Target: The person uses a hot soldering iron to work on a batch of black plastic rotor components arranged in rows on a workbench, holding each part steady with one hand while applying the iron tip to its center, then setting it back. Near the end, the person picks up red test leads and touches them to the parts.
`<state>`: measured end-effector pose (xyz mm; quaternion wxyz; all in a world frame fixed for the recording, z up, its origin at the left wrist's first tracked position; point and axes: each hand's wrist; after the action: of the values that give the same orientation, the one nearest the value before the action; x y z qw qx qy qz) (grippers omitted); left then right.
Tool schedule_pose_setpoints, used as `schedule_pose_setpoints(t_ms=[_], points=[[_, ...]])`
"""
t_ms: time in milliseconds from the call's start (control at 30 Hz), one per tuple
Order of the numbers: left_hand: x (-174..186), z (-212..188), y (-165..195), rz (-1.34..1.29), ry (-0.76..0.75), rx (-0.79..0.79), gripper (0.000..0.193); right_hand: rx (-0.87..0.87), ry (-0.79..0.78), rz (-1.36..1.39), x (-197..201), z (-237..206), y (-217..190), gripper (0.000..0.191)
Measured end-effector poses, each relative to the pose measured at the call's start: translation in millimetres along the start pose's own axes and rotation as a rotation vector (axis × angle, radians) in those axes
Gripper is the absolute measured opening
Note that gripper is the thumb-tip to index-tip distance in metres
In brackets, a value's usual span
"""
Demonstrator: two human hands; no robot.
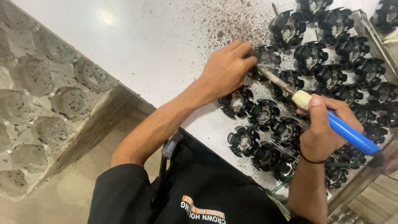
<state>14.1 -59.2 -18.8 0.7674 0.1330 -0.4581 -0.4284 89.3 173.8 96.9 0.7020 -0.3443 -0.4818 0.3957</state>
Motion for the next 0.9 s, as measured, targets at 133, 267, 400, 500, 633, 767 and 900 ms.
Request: schedule_pose_setpoints(t_ms=[133,267,400,500,633,767,900], points=[[-4,0,0,-0.016,0.013,-0.012,0.012,0.022,0.079,-0.061,1,3,16,0.022],[-6,-1,0,-0.024,-0.025,0.019,0.010,-0.030,0.155,-0.042,3,2,29,0.032],[-7,-1,0,-0.058,-0.024,0.025,0.015,0.001,0.173,0.019,-2,6,29,0.035],[-5,1,2,-0.099,-0.040,0.038,0.022,-0.046,0.153,0.119,-7,7,18,0.028],[2,4,5,-0.177,0.023,0.060,0.029,-0.132,-0.056,0.113,-2,6,-6,0.023],[11,3,3,-0.169,0.064,0.088,0.029,-0.088,-0.132,-0.003,-3,5,-19,0.024],[17,9,0,-0.182,0.101,0.067,0.016,-0.098,-0.091,-0.020,-7,4,-17,0.024]])
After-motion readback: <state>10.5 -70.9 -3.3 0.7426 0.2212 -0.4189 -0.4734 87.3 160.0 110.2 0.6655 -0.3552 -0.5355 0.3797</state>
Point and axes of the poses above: each hand's wrist, its own z-axis towards the middle knuckle, its own x-axis out of the back of the hand, y = z × x, and after that the axes turned 3 degrees about y, right-handed
